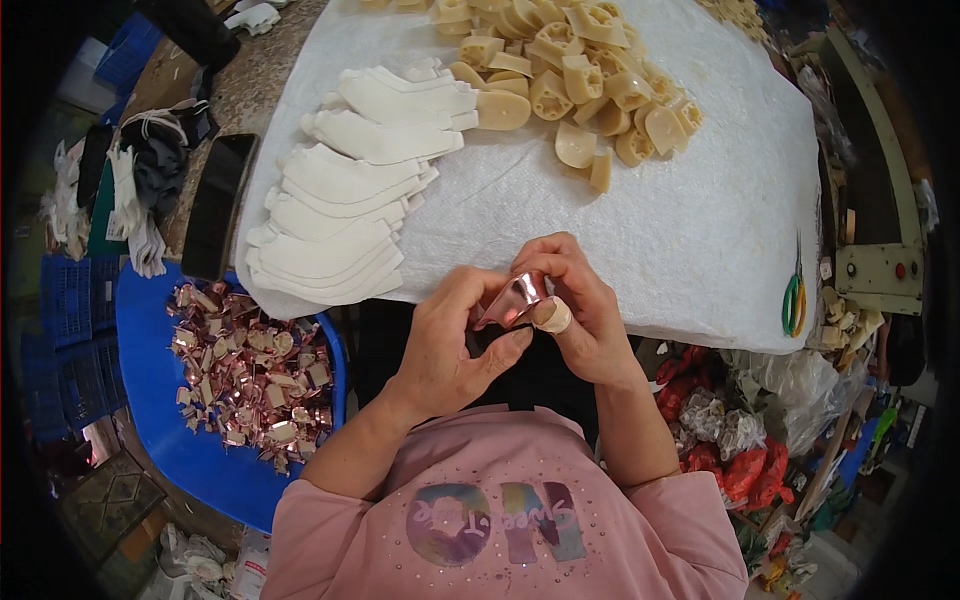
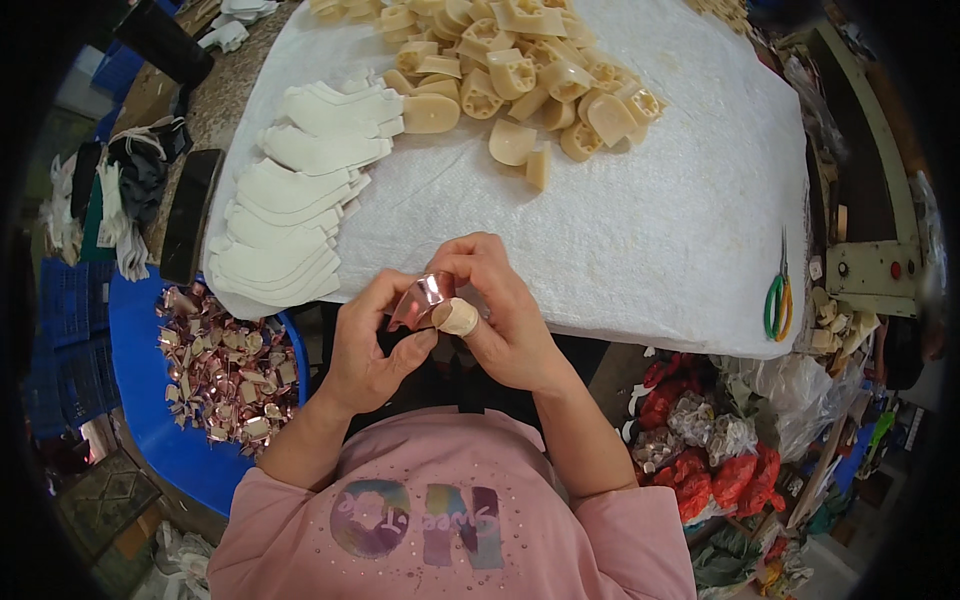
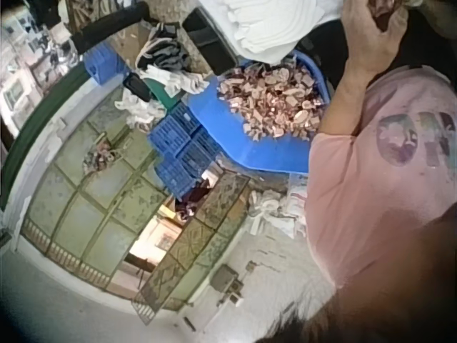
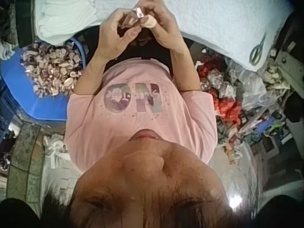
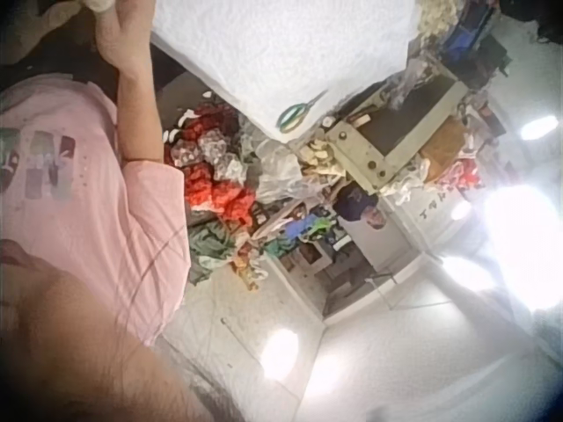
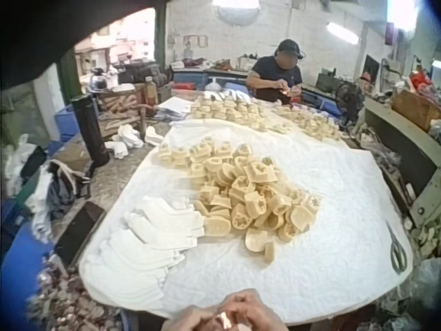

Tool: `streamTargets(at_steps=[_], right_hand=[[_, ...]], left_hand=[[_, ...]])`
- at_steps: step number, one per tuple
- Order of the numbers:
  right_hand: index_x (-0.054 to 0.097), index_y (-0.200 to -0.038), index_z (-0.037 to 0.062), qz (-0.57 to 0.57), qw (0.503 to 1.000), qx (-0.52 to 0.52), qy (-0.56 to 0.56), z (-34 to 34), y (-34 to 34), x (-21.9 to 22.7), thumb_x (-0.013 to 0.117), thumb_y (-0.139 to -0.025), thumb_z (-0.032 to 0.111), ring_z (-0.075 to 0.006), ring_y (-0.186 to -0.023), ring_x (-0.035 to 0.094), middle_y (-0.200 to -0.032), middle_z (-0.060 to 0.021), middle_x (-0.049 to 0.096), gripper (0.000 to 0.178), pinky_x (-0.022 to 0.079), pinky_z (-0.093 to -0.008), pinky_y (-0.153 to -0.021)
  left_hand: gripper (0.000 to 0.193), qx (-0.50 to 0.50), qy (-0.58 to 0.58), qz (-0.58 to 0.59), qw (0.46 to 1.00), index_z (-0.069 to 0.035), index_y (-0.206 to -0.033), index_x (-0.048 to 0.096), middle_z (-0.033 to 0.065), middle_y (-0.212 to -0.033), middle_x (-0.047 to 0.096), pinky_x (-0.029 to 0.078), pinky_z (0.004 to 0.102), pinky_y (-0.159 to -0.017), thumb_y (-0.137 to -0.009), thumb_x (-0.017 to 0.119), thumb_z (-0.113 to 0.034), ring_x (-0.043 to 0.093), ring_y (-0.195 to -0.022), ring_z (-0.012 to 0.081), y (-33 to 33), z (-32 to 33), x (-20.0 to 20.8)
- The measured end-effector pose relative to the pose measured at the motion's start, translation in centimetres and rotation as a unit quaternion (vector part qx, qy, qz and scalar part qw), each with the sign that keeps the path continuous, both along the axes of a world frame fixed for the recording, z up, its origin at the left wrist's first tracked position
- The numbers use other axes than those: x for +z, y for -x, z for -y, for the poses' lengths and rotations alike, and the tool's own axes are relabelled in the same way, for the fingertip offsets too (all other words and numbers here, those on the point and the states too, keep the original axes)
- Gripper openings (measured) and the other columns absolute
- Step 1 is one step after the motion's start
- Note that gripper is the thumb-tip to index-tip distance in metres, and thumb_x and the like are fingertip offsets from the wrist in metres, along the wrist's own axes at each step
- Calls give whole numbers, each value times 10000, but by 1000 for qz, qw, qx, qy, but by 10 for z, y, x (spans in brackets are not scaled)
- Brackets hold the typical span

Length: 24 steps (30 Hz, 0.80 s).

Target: Assembling shoe components by inserting white padding into tan base pieces and using scissors to trim.

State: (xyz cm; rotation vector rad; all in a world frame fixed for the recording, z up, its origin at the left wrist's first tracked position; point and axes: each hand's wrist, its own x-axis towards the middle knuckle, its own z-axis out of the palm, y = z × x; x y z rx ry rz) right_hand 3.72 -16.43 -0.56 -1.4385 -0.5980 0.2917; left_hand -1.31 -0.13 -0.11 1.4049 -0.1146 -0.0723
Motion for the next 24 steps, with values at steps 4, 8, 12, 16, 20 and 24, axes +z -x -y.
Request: streamTargets(at_steps=[4,8,12,16,20,24], right_hand=[[521,-949,30,193,970,-57,139,-10,-3,15,643,-783,170,-259,-820,445,-875,-108,497,249,374,-355,-733],[503,-869,37,243,953,-76,164,-21,2,14,655,-757,155,-262,-724,421,-780,-96,471,223,353,-368,-651],[533,-903,33,188,973,5,136,-36,-8,18,645,-771,152,-284,-739,455,-790,-93,500,211,386,-373,-663],[559,-968,36,236,953,-18,191,-54,-24,22,634,-759,112,-301,-848,487,-866,-106,534,235,401,-377,-753],[570,-989,39,285,919,-58,265,-71,-38,23,630,-739,75,-301,-918,469,-943,-112,530,260,367,-389,-812],[582,-1012,42,325,903,-75,272,-88,-50,25,621,-722,36,-297,-968,449,-1003,-112,521,293,325,-409,-845]], left_hand=[[263,91,-94,69,989,18,-954,552,30,-832,517,390,214,-650,-828,683,-171,468,-714,89,3,-4,6],[245,83,-14,39,996,8,-928,569,31,-797,535,416,219,-643,-826,692,-178,503,-708,86,11,-10,1],[186,128,14,23,991,4,-922,574,22,-778,565,423,206,-629,-830,667,-128,524,-699,67,24,-30,0],[170,321,-169,20,932,-5,-920,611,42,-780,573,428,227,-610,-760,668,-6,529,-688,99,47,-76,-5],[231,443,-502,62,740,13,-1003,633,84,-839,578,440,288,-709,-772,618,23,546,-756,186,81,-137,-19],[312,510,-597,-24,618,-16,-1092,614,117,-960,552,401,345,-824,-781,605,-2,515,-905,244,143,-193,-38]])
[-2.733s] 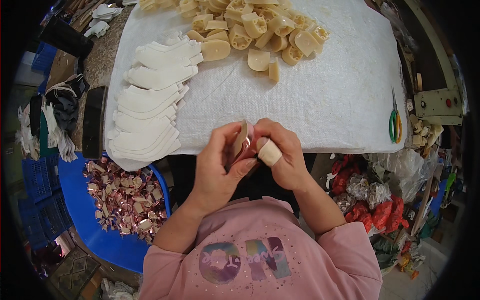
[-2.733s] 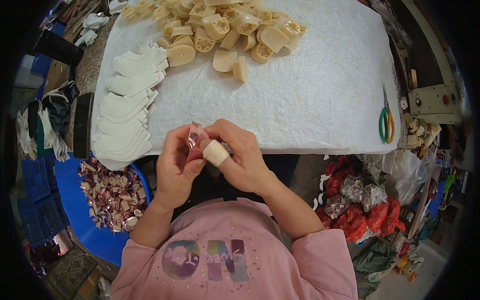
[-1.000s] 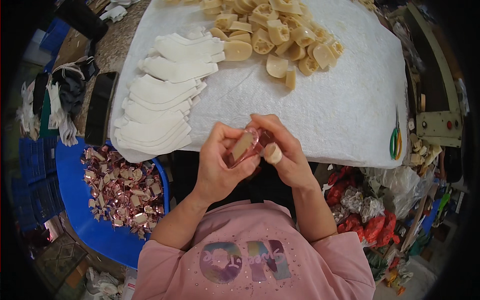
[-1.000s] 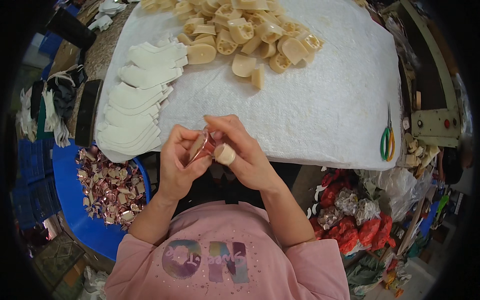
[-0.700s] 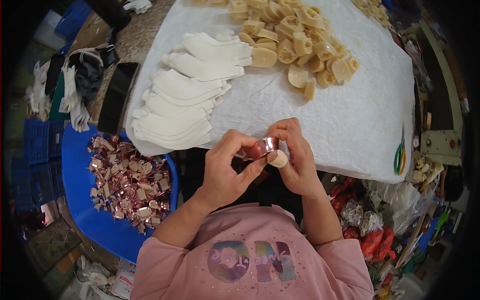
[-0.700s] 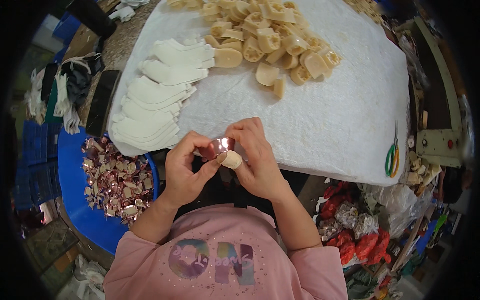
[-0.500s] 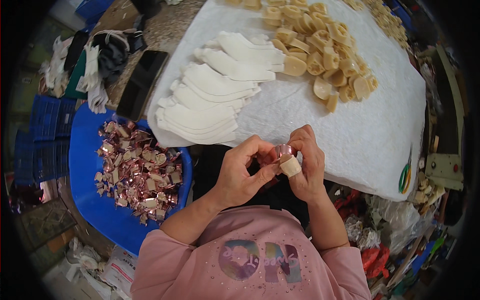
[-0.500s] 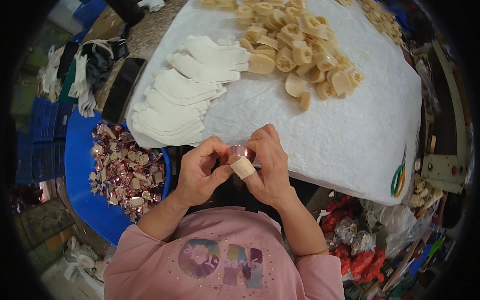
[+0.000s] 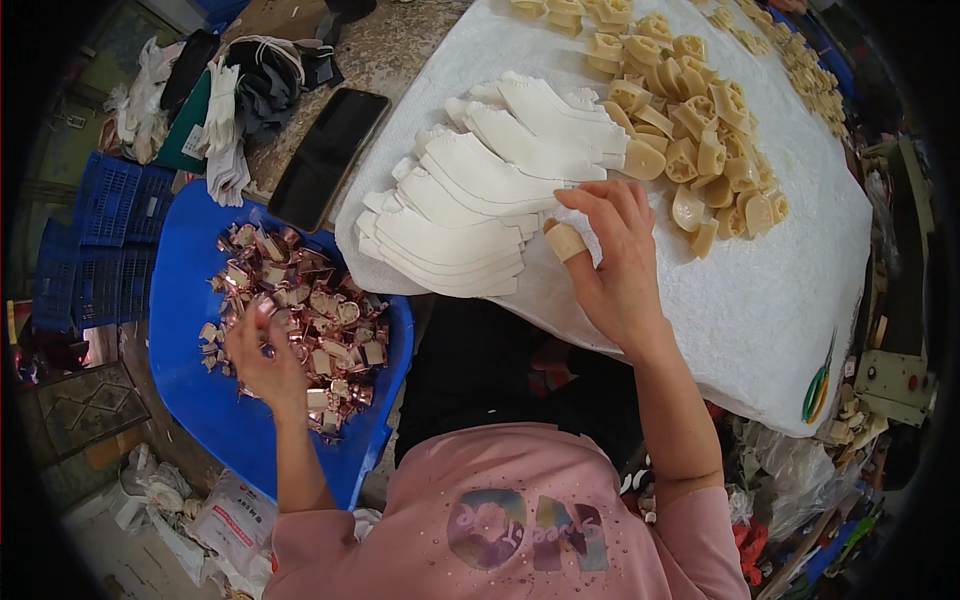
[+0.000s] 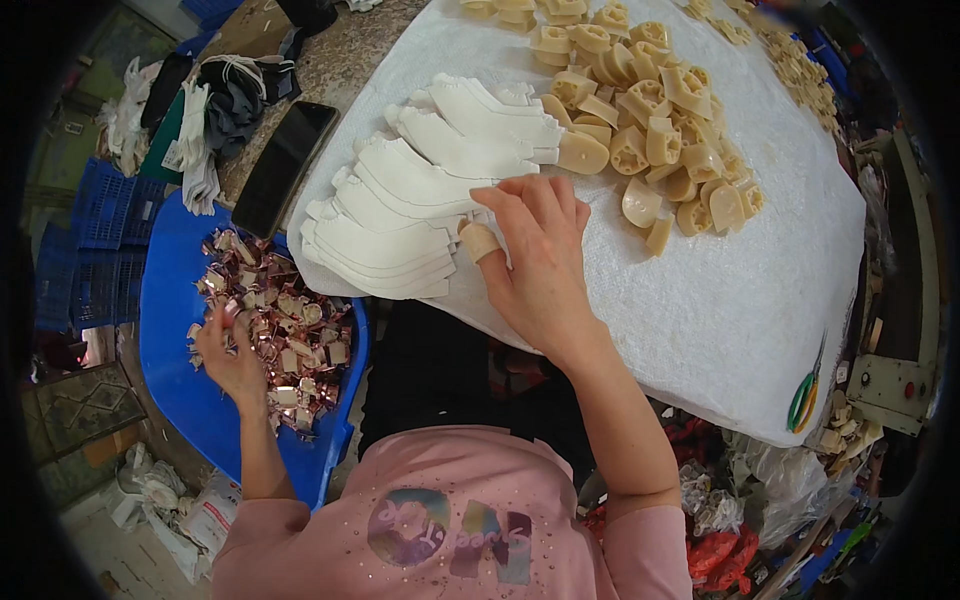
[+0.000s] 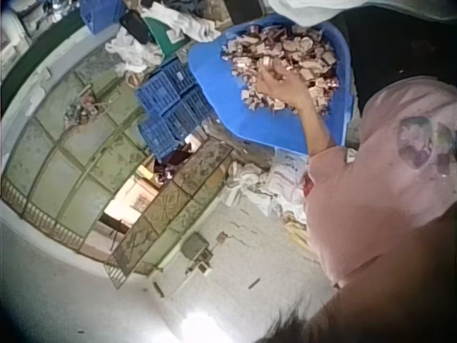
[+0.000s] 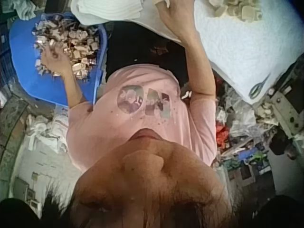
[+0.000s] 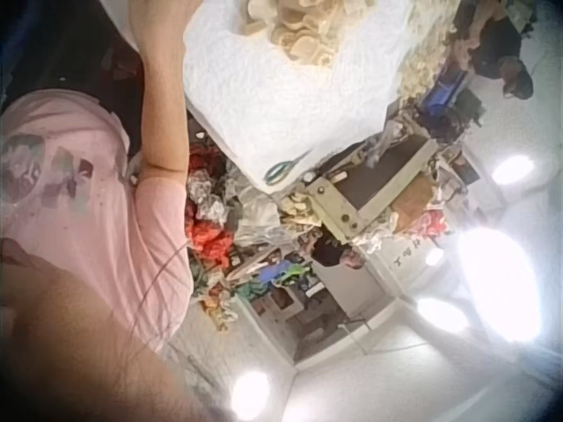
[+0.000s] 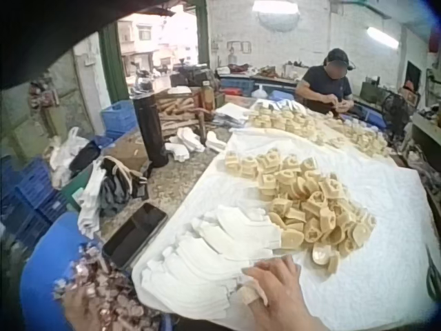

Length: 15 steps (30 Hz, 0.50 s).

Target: Assembling shoe components by inserting white padding into tan base pieces and using scissors to trim.

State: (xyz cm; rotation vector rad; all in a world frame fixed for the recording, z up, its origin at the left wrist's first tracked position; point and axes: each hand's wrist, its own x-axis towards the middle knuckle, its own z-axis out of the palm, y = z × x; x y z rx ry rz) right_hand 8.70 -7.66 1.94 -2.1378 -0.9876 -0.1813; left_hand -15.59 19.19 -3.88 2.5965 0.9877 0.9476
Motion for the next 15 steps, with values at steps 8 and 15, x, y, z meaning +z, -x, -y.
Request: streamTargets(at_steps=[8,15], right_hand=[[596,-1033,54,74,994,-65,56,-20,-17,-2,611,-682,5,-284,-970,449,-1005,-99,528,355,298,-416,-853],[644,-951,65,98,993,-27,65,-46,-16,11,623,-655,-1,-259,-964,455,-940,-65,535,305,300,-413,-839]], left_hand=[[318,-60,-31,79,995,-43,-1100,605,127,-1057,516,354,364,-889,-785,583,-9,465,-1018,272,-63,35,23],[326,-307,-16,90,947,-62,-961,634,77,-975,562,372,370,-852,-646,652,22,516,-977,265,-147,71,52]])
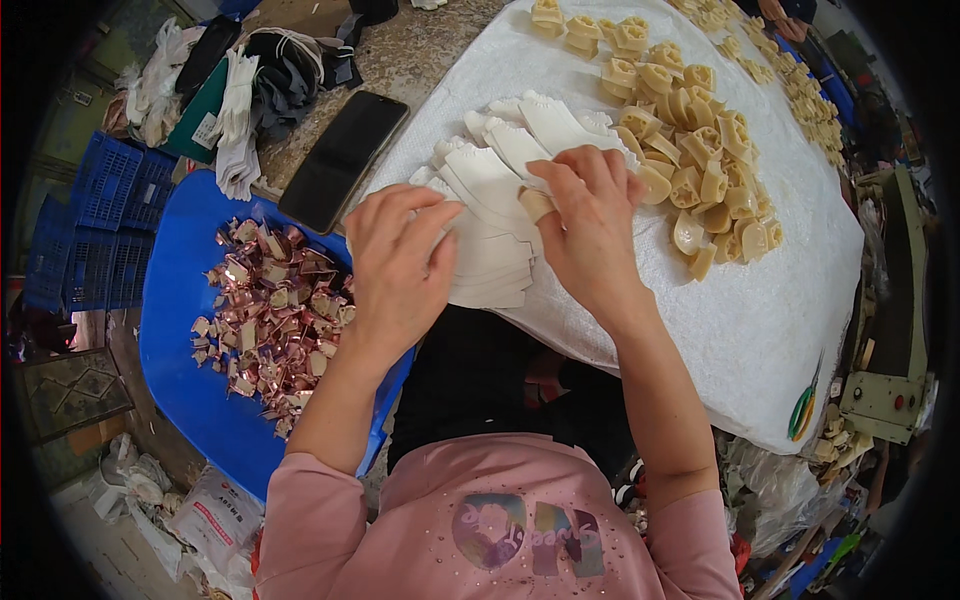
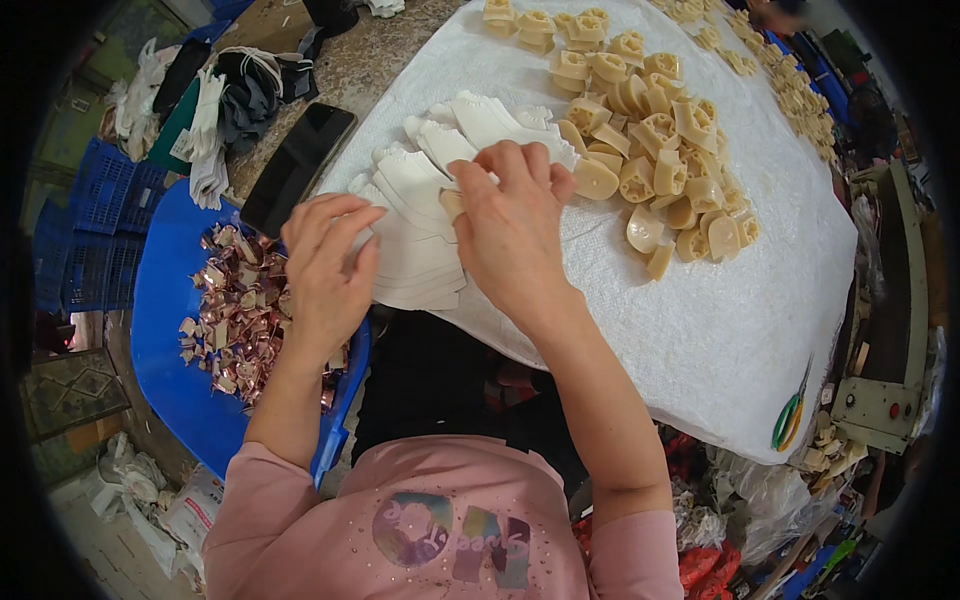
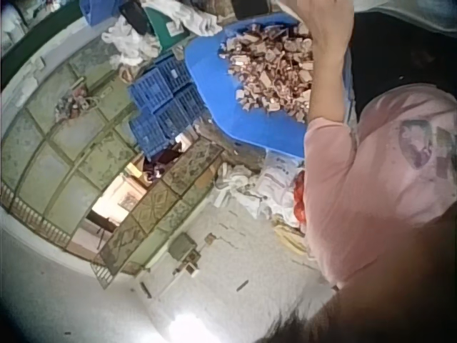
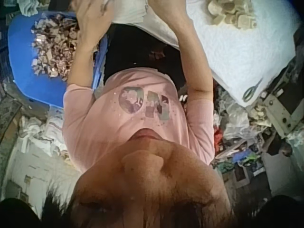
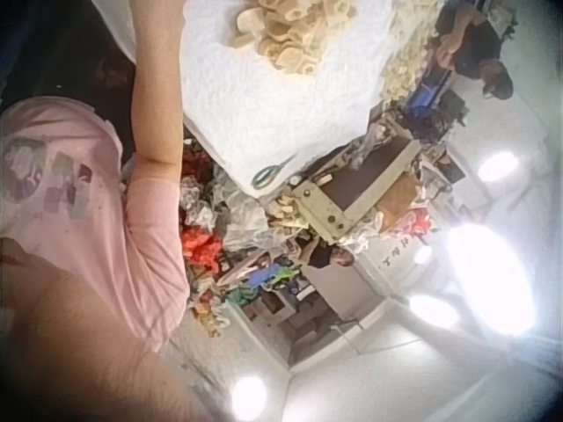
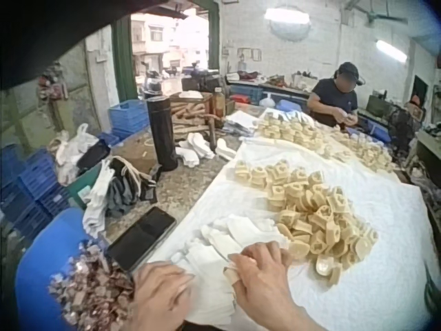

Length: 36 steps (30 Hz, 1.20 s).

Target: Assembling shoe components by inserting white padding into tan base pieces and using scissors to trim.

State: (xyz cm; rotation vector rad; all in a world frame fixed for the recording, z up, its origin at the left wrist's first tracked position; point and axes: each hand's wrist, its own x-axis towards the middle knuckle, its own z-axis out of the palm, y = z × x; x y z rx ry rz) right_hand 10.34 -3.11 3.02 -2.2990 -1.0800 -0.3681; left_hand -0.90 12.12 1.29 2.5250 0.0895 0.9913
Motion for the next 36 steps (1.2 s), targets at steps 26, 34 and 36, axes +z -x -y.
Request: streamTargets(at_steps=[26,34,36], right_hand=[[573,-771,87,-32,981,141,-130,-40,-13,-22,558,-592,-90,-266,-969,414,-975,-67,487,253,263,-409,-843],[527,-895,66,-184,883,28,-431,5,-30,1,536,-804,-68,-205,-912,518,-998,-70,540,163,426,-305,-797],[531,-904,63,-206,828,43,-520,43,-41,16,537,-886,22,-157,-883,535,-1014,-71,558,45,442,-284,-769]], left_hand=[[331,-56,-34,-34,997,-34,-939,581,89,-999,570,388,383,-846,-629,699,-43,552,-997,264,-17,4,-11],[310,-48,-20,-46,998,-41,-918,597,104,-999,573,400,383,-845,-623,691,-33,556,-990,282,-17,3,-14],[327,-53,-29,-51,997,-38,-930,600,107,-1010,575,398,388,-843,-618,697,-34,552,-987,284,-17,4,-12]])
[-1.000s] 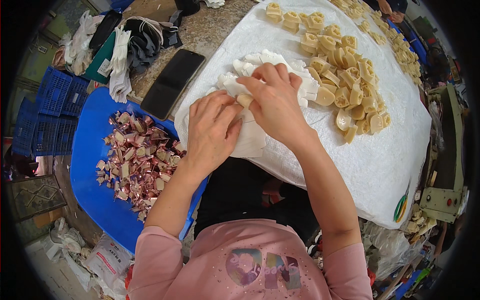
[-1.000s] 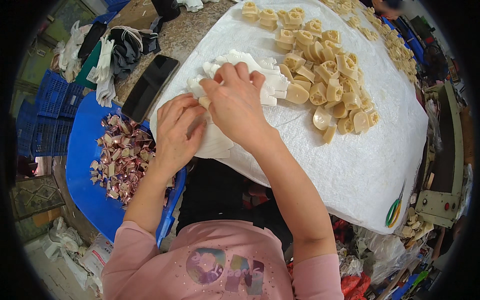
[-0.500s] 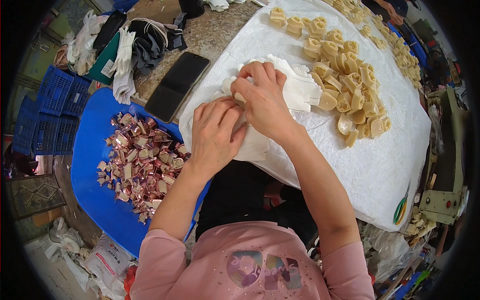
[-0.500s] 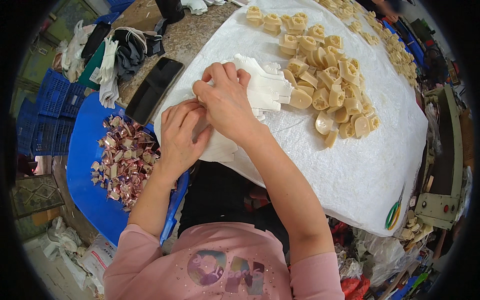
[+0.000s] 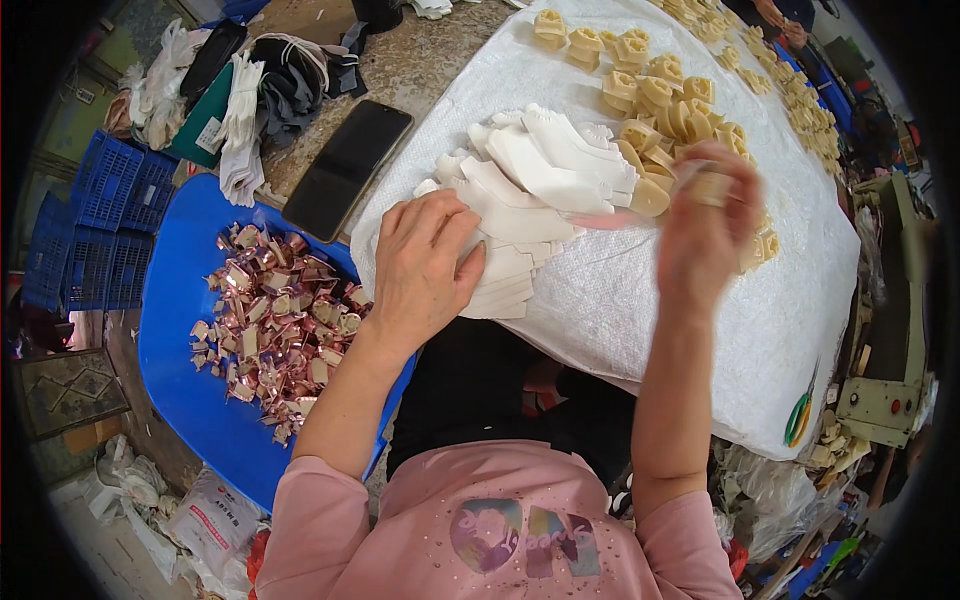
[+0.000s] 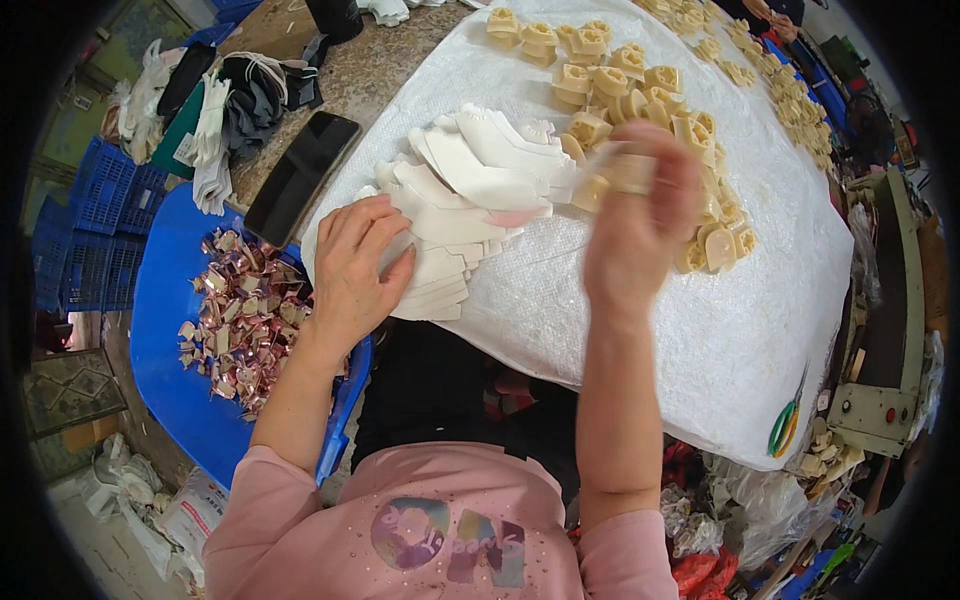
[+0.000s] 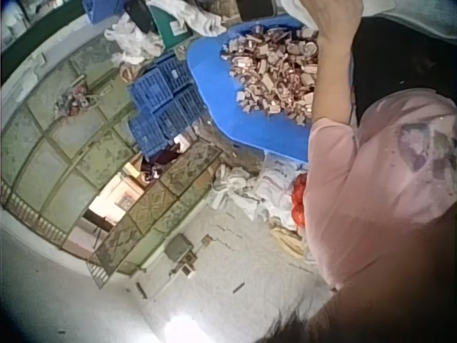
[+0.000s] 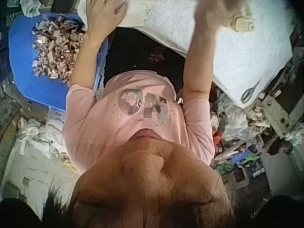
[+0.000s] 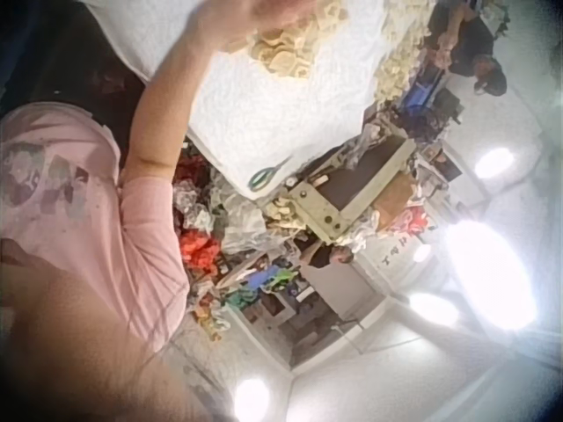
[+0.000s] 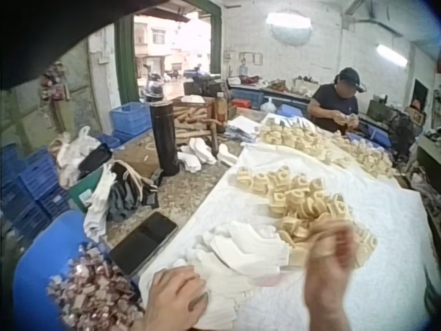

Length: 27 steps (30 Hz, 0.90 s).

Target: Assembling shoe components by inserting white padding into tan base pieces and using scissors to trim.

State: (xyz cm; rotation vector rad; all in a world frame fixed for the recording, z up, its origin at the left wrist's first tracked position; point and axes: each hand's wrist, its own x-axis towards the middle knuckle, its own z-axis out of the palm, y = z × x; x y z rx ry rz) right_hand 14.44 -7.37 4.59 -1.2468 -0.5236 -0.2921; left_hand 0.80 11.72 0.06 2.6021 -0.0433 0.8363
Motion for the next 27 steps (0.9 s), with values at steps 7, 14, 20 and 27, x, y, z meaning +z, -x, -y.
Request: streamTargets(at_steps=[7,14,20,27], right_hand=[[544,-957,33,145,957,83,237,48,39,39,512,-769,-58,-263,-856,533,-981,-136,546,211,422,-335,-767],[582,-955,25,94,938,111,314,62,65,17,578,-823,65,-267,-863,529,-884,-107,558,138,422,-354,-773],[568,-1141,32,-58,839,-252,479,112,30,-42,622,-788,53,-313,-1023,503,-1070,-150,530,357,425,-377,-873],[565,-1148,48,47,824,-121,551,132,42,-55,541,-748,-55,-328,-1065,445,-1139,-147,523,414,399,-395,-913]], left_hand=[[361,-146,102,-28,984,-15,-1036,577,116,-975,540,410,412,-761,-698,667,-100,544,-863,304,1,38,48],[374,-220,290,-136,921,-72,-1126,588,156,-823,524,432,363,-564,-764,579,18,528,-653,333,6,92,17],[321,-207,617,-271,710,40,-1186,519,24,-757,530,288,172,-447,-984,407,-182,420,-546,49,10,101,2],[382,-190,765,-233,569,51,-1271,426,120,-955,577,395,243,-521,-979,405,-194,500,-647,134,6,117,-1]])
